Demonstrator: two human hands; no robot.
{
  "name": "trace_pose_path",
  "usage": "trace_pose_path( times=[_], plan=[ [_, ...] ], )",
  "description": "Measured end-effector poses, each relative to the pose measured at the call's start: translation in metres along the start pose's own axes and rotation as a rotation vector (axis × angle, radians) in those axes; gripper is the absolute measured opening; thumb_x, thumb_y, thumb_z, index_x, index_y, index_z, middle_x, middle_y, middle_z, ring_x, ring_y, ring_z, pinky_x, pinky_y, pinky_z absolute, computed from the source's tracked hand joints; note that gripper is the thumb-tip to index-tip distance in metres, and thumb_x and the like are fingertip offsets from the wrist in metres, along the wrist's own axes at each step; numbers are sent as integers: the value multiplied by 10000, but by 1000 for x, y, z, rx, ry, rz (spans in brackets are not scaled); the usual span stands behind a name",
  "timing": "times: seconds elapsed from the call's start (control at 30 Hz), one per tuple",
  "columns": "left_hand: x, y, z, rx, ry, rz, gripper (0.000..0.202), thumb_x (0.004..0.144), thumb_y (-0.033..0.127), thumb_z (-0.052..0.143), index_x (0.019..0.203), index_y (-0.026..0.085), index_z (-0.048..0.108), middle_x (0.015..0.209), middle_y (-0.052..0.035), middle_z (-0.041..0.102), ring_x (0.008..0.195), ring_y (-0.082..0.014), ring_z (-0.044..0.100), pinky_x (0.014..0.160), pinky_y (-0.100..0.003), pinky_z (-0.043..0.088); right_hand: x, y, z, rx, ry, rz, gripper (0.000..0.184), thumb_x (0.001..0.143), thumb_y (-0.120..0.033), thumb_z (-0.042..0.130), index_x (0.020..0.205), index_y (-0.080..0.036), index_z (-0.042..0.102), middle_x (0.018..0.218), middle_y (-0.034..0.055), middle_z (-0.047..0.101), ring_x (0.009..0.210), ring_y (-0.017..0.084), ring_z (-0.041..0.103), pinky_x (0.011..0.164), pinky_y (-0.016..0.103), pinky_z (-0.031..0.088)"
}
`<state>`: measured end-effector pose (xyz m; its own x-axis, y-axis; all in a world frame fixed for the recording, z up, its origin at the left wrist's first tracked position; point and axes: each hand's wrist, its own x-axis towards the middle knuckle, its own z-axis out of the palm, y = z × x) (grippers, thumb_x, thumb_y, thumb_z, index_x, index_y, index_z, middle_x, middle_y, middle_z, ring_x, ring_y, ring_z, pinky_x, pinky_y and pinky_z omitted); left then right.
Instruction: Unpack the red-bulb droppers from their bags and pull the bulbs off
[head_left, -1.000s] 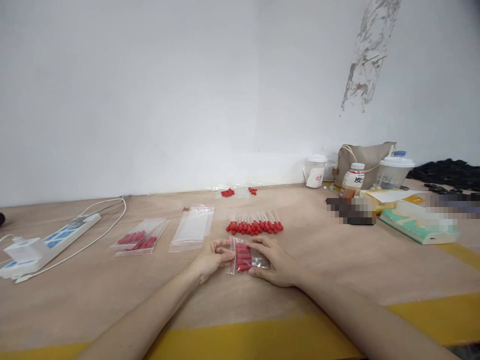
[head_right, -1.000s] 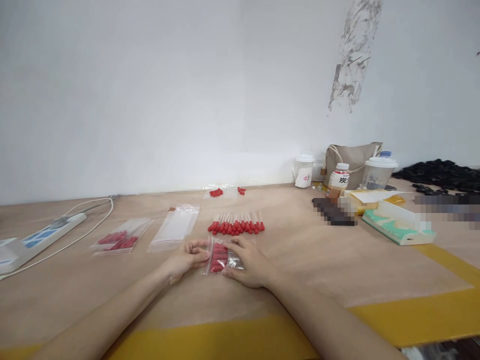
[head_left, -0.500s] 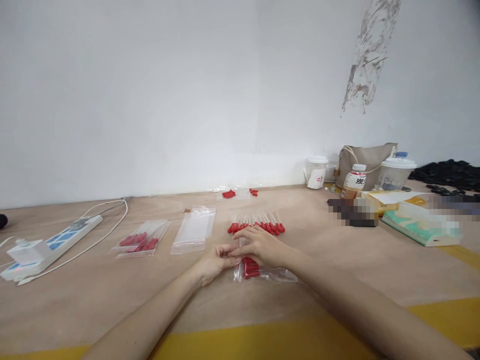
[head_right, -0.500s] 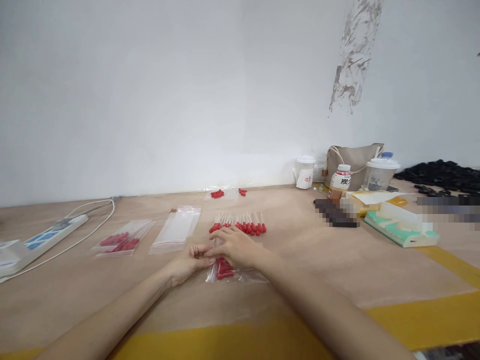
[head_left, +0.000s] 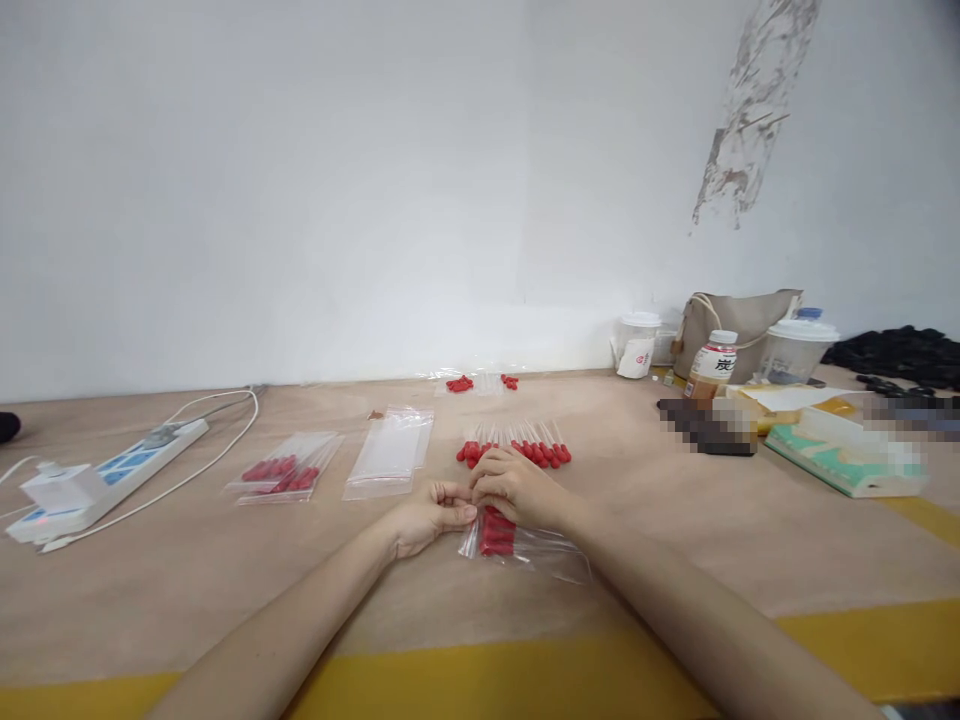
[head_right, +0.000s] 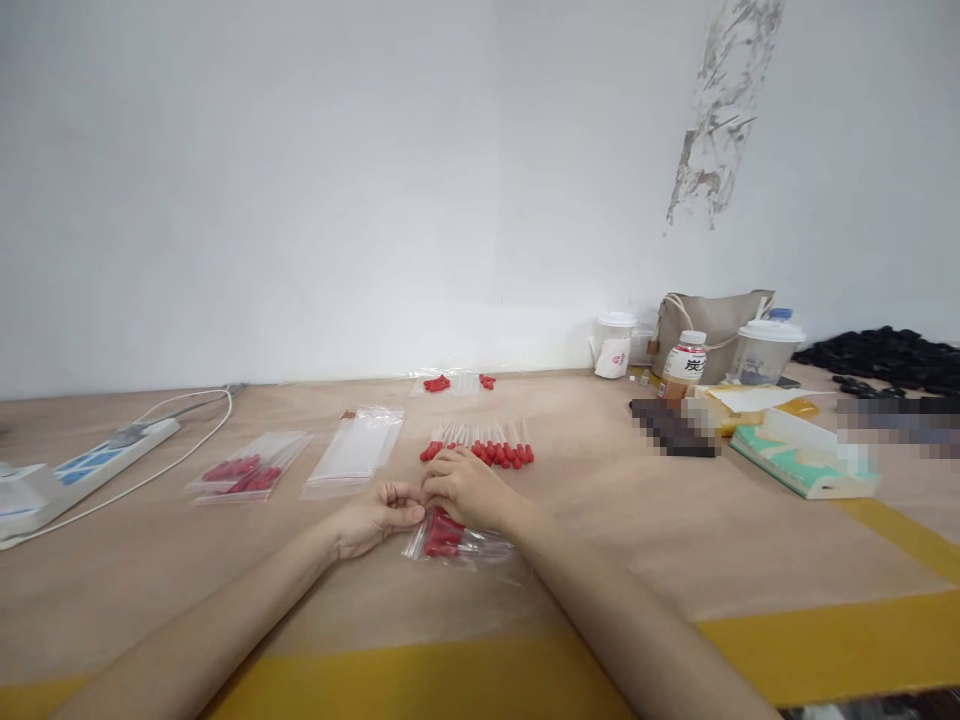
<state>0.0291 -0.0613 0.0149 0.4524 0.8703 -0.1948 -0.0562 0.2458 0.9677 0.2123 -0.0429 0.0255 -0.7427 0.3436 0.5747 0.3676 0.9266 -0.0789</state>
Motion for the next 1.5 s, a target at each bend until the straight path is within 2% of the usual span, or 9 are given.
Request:
trace_pose_path(
  times=[0.2,0.43,0.63,0.77,0.87,1.1,1.23,1.37,1.5],
  plan=[
    [0,2,0,-89,-16,-67,265,531,189,774,757,112,660,718,-36,663,681,-120,604,736,-254,447,-6,-5,-1,17,49,37,177,822,-133,449,769,-199,604,840,25,616,864,153,493,775,324,370],
    [1,0,4,-82,54,-96,232,515,209,786,665,109,639,688,-33,654,671,-114,595,721,-233,448,-10,-9,-5,-2,66,48,157,816,-120,444,777,-189,581,821,24,601,863,153,478,787,316,356],
    [0,-4,11,6,25,4,298,590,345,731,751,127,606,704,-9,612,660,-117,561,647,-240,424,-11,-9,-3,-58,86,71,146,812,-113,437,764,-178,559,804,33,587,846,156,468,772,311,353],
    [2,-8,16,114,92,100,363,582,439,702,630,135,509,552,54,483,495,-66,432,501,-198,316,-10,-10,1,-109,79,59,140,791,-85,442,754,-167,550,767,31,579,823,151,462,764,305,347],
    [3,-11,18,213,133,170,414,586,503,665,617,139,470,531,69,433,485,-60,371,484,-198,267,-11,-9,6,-131,87,2,141,769,-64,450,772,-164,550,780,36,574,829,153,450,767,308,344],
    [8,-15,19,220,206,157,467,543,558,650,628,142,456,530,58,450,491,-67,378,486,-202,277,-8,-9,9,-81,113,-24,176,761,-33,421,763,-161,542,761,48,556,814,157,445,737,300,375],
    [10,-15,17,199,284,163,436,584,541,630,601,146,447,514,52,463,486,-71,412,491,-203,301,-2,-18,-3,36,158,25,169,773,-42,419,783,-166,532,782,46,565,838,156,468,782,311,386],
    [8,-14,13,237,265,178,394,607,477,647,758,162,467,560,54,518,483,-79,459,484,-198,321,-1,-18,-15,235,129,107,75,786,-123,482,777,-176,534,929,48,578,926,152,490,822,308,385],
    [6,-14,11,316,240,280,333,677,469,583,696,159,465,559,47,521,499,-79,473,511,-204,355,-4,-10,-23,335,150,370,77,788,-237,512,824,-177,543,885,36,590,815,136,529,718,273,412]
  ],
)
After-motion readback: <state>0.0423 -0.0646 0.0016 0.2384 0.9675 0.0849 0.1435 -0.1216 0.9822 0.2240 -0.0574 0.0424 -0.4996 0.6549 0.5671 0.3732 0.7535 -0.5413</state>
